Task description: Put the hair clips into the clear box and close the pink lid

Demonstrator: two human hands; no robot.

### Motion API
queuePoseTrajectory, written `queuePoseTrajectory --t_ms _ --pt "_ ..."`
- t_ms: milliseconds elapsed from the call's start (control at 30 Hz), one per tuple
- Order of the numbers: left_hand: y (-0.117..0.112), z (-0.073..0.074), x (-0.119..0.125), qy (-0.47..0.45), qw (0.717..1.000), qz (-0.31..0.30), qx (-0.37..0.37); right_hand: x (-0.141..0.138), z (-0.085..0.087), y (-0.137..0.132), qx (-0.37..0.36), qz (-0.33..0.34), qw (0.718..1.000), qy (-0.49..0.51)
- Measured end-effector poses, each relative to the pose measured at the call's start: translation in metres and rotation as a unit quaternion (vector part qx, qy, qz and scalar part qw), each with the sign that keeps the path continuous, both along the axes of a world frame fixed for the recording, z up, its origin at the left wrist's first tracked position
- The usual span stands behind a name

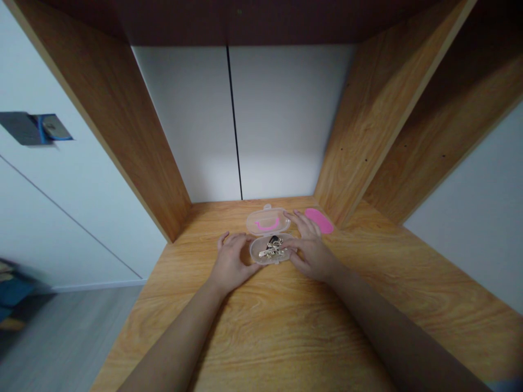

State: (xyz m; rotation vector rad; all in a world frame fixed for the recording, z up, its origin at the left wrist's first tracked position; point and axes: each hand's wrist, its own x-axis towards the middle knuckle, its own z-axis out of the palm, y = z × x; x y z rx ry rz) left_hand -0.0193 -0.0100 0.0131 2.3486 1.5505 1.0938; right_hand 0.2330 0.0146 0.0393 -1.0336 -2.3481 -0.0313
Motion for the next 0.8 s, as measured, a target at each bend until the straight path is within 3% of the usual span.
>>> queuePoseTrajectory --t_ms 800 --pt "0.0011 -0.0019 -0.0004 0.008 1.0 -0.025 0.013 0.0002 0.0038 -0.0021 -0.008 0.038 0.999 -0.02"
